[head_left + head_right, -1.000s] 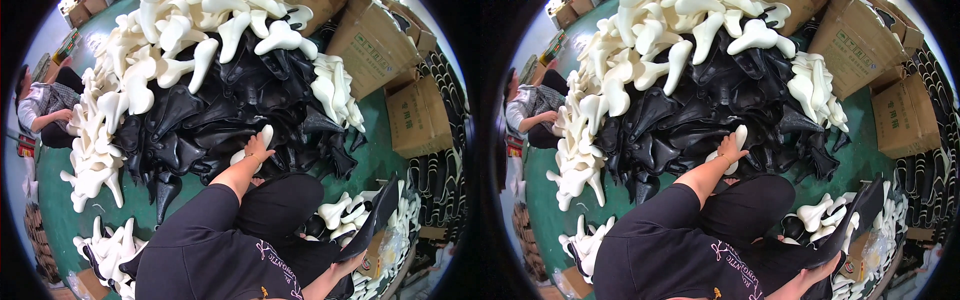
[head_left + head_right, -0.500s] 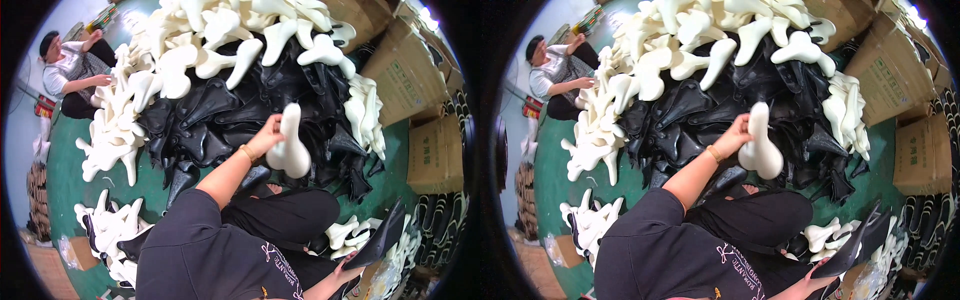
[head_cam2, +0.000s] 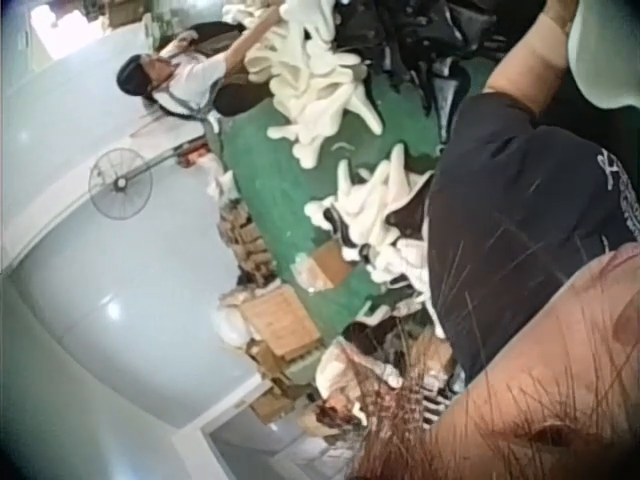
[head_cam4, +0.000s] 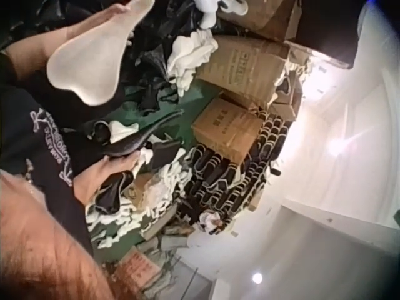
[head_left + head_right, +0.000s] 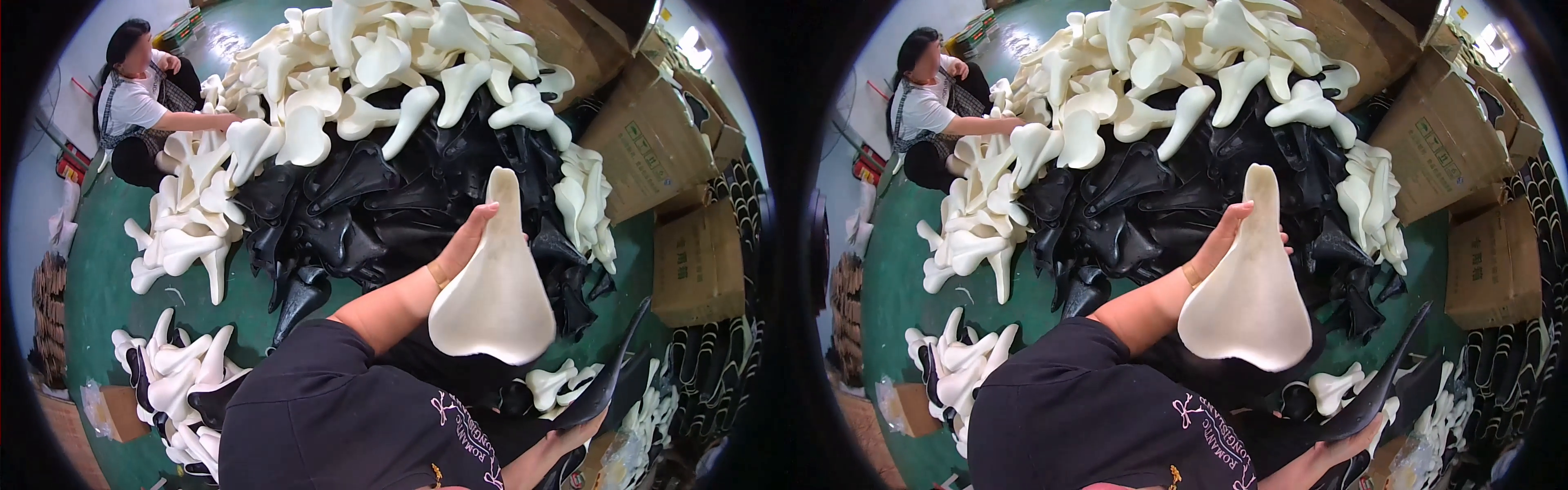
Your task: Assembling bicycle saddles by fitting foam pads into plastic bases.
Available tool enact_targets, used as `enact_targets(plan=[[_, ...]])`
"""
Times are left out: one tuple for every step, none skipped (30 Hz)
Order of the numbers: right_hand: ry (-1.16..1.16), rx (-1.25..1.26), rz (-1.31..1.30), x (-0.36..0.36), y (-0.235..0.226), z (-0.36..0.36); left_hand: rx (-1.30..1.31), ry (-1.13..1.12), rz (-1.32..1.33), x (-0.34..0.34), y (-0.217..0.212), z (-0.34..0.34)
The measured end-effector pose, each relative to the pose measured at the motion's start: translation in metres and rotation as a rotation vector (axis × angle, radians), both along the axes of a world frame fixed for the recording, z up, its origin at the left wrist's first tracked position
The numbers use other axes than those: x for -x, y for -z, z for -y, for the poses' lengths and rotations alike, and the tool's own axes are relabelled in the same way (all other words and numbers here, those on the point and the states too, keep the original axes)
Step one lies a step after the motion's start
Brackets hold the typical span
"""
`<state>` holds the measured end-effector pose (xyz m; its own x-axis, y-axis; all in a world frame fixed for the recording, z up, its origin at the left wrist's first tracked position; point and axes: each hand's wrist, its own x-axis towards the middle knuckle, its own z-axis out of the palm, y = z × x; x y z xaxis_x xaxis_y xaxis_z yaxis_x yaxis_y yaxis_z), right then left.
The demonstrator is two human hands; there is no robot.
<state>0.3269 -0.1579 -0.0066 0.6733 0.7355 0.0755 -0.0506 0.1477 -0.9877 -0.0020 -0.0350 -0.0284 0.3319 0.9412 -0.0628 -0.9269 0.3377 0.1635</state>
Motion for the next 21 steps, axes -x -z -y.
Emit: enact_targets(plan=[[-0.080, -0.009, -0.129, -0.008, 0.004, 0.001, -0.097, 0.067, 0.103, -0.008, 0.018, -0.008], [-0.066, -0.020, -0.115, 0.006, -0.010, 0.007, -0.110, 0.048, -0.052, -0.014, 0.013, -0.004], [-0.085, -0.047, -0.160, 0.022, -0.023, 0.013, -0.119, 0.049, -0.098, -0.024, 0.018, 0.000], [-0.101, -0.064, -0.216, 0.029, -0.031, 0.016, -0.118, 0.054, -0.155, -0.037, 0.023, 0.003], [-0.155, -0.103, -0.169, 0.004, -0.013, 0.015, -0.035, 0.133, -0.146, -0.041, 0.011, 0.015], [-0.201, -0.096, 0.061, -0.024, 0.002, 0.018, 0.010, 0.187, -0.162, -0.048, 0.011, 0.022], [-0.157, -0.069, 0.117, -0.026, 0.007, 0.021, 0.026, 0.177, -0.296, -0.057, 0.017, 0.025], [-0.104, -0.041, 0.179, -0.020, 0.003, 0.022, 0.036, 0.176, -0.424, -0.068, 0.023, 0.025], [-0.096, -0.060, 0.247, -0.010, 0.002, 0.025, 0.031, 0.108, -0.463, -0.078, 0.029, 0.025], [-0.128, -0.016, 0.345, -0.007, -0.003, 0.029, 0.023, 0.156, -0.459, -0.085, 0.028, 0.024], [-0.062, 0.034, 0.487, -0.002, -0.003, 0.033, 0.053, 0.143, -0.493, -0.089, 0.026, 0.023], [-0.109, 0.053, 0.470, 0.006, -0.003, 0.034, 0.080, 0.135, -0.528, -0.092, 0.024, 0.023], [-0.154, 0.034, 0.539, 0.009, 0.000, 0.033, 0.080, 0.141, -0.522, -0.091, 0.024, 0.022], [-0.208, -0.022, 0.543, 0.016, 0.000, 0.029, 0.075, 0.149, -0.519, -0.089, 0.025, 0.021], [-0.249, -0.048, 0.616, 0.024, -0.001, 0.025, 0.072, 0.182, -0.489, -0.086, 0.025, 0.022], [-0.301, -0.080, 0.672, 0.031, -0.006, 0.022, 0.069, 0.210, -0.459, -0.082, 0.025, 0.021], [-0.331, -0.052, 0.687, 0.032, -0.005, 0.023, 0.048, 0.218, -0.463, -0.081, 0.029, 0.021], [-0.343, -0.061, 0.707, 0.034, -0.004, 0.023, 0.028, 0.219, -0.468, -0.082, 0.032, 0.020], [-0.347, -0.025, 0.682, 0.034, -0.002, 0.026, 0.003, 0.248, -0.441, -0.084, 0.032, 0.020], [-0.356, 0.009, 0.655, 0.033, 0.001, 0.028, 0.002, 0.264, -0.445, -0.088, 0.030, 0.021], [-0.356, 0.010, 0.663, 0.033, 0.001, 0.029, 0.004, 0.256, -0.438, -0.092, 0.026, 0.022]])
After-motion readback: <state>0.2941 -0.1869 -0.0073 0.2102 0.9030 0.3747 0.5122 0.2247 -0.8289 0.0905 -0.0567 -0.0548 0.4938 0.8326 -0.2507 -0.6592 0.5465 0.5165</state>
